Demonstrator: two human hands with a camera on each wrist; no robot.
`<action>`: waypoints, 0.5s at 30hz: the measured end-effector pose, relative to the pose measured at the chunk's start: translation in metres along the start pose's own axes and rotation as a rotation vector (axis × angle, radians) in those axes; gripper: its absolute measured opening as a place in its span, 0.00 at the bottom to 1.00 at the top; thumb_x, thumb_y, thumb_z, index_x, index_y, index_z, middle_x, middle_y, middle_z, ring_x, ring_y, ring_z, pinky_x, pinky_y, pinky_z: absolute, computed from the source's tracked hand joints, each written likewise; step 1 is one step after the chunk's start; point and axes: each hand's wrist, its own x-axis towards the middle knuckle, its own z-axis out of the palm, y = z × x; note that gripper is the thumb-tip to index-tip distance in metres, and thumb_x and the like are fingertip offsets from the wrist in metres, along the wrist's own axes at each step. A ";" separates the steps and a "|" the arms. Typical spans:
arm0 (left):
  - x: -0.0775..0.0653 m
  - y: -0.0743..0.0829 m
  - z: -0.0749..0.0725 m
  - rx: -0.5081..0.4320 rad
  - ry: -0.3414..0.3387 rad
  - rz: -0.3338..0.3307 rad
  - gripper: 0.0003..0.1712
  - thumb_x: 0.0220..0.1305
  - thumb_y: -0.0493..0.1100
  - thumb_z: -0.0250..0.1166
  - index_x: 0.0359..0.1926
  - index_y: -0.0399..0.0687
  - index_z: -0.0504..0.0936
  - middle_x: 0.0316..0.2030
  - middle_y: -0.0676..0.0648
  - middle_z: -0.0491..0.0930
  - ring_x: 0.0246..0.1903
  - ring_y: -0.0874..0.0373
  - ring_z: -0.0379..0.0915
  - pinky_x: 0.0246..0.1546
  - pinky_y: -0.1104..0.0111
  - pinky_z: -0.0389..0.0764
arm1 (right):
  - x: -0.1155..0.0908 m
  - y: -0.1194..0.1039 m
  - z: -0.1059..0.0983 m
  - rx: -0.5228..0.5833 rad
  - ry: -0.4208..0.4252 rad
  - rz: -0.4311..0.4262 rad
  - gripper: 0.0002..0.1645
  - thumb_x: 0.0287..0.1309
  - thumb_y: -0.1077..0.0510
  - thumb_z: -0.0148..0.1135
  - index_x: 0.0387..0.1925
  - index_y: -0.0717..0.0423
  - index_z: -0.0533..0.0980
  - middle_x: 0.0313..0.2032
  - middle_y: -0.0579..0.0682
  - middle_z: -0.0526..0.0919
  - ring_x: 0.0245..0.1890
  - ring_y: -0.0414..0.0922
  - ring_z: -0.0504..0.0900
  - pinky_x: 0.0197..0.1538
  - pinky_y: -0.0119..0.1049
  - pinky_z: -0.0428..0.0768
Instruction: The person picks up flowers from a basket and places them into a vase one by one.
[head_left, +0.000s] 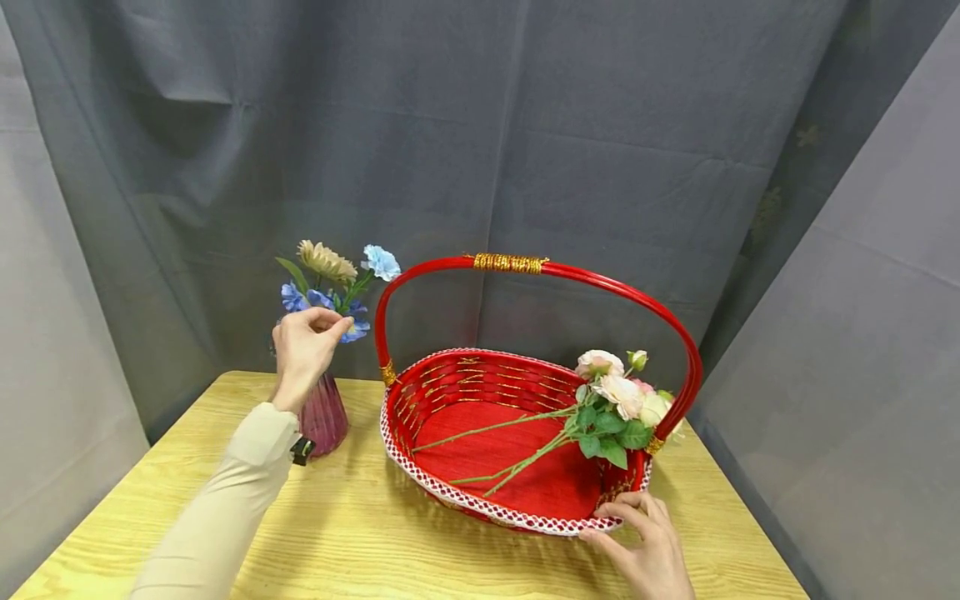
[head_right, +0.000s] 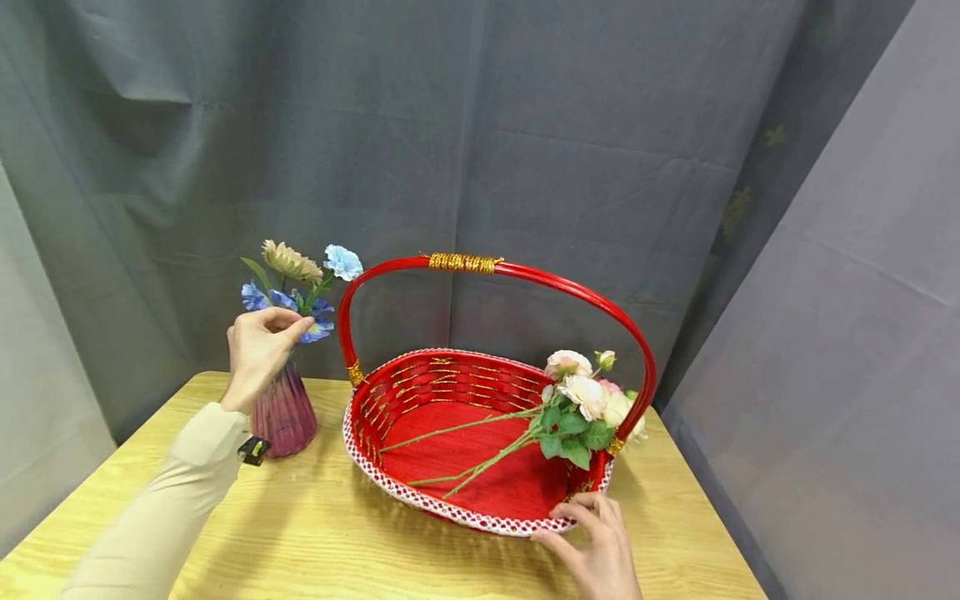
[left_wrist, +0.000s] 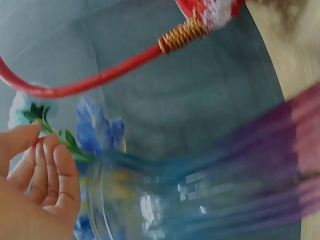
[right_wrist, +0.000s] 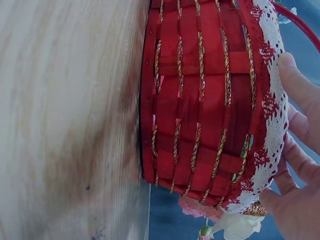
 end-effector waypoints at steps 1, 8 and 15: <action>-0.002 0.002 0.002 -0.006 0.002 -0.002 0.12 0.57 0.50 0.72 0.31 0.45 0.88 0.26 0.45 0.87 0.26 0.56 0.77 0.34 0.67 0.70 | 0.000 0.000 0.000 0.002 0.002 -0.004 0.25 0.16 0.60 0.86 0.25 0.45 0.83 0.33 0.40 0.77 0.39 0.34 0.69 0.41 0.26 0.66; -0.013 0.014 0.021 -0.070 0.001 0.002 0.11 0.57 0.50 0.73 0.29 0.47 0.88 0.25 0.47 0.86 0.24 0.55 0.78 0.29 0.67 0.71 | 0.000 -0.001 0.000 -0.005 -0.009 0.006 0.24 0.17 0.59 0.86 0.26 0.45 0.83 0.34 0.40 0.77 0.39 0.35 0.70 0.40 0.25 0.66; -0.021 0.020 0.038 -0.099 -0.069 0.031 0.10 0.57 0.50 0.72 0.29 0.49 0.88 0.25 0.48 0.87 0.24 0.58 0.78 0.27 0.68 0.72 | 0.000 -0.002 -0.001 -0.006 -0.016 0.018 0.24 0.18 0.58 0.86 0.26 0.44 0.83 0.34 0.39 0.77 0.39 0.35 0.70 0.40 0.25 0.66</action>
